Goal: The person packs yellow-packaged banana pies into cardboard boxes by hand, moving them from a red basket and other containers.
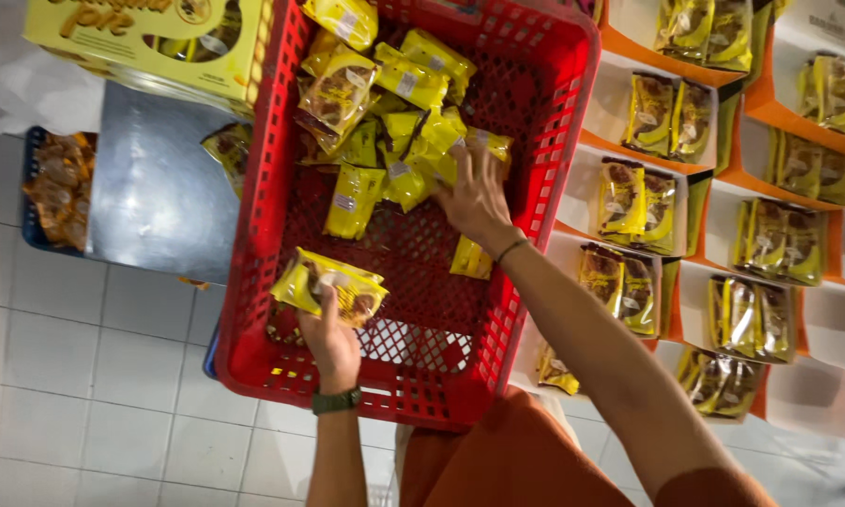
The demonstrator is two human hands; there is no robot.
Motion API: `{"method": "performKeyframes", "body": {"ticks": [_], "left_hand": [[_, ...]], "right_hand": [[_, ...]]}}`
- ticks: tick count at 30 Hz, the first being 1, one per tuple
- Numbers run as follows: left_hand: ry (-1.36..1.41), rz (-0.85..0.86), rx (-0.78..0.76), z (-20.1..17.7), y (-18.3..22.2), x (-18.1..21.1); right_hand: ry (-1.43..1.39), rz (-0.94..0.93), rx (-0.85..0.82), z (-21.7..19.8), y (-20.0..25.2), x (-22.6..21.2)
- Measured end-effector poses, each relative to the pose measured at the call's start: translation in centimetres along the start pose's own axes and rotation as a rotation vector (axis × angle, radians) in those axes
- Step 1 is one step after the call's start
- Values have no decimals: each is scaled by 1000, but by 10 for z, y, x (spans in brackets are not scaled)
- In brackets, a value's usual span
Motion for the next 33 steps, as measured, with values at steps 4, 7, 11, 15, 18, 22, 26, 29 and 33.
{"method": "performKeyframes", "body": {"ticks": [4,7,11,15,18,22,26,29,33], "left_hand": [[-24,-77,57,-14,13,-9],[-13,-130,66,-9,23,-4],[-24,-149,71,11,28,5],[-30,-247,-7,16,19,-8],[-22,-331,-130,25,14,-32],[-28,-466,-325,40,15,-90],[83,-391,-485,105,49,-74],[112,-428,-580,121,57,-69],[132,-505,-523,113,60,-78]], "right_hand": [[136,4,-274,51,-11,15],[-101,181,-400,48,-14,33],[-1448,942,-342,6,17,5],[-1075,589,-403,-4,81,51],[-1887,740,-464,-31,91,-12],[-1482,655,-276,-56,100,4],[-1135,616,-224,-87,111,4],[-1236,679,-171,-92,130,0],[-1318,673,-89,-93,136,1]]}}
Point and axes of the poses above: each hand's wrist, its own y-axis away from the middle knuckle, its own z-axis out of the palm, x = y × z, the point moved 9 cm from there along -y, towards the middle knuckle, and after that the axes turned 11 degrees about y, right-handed, at the moved point
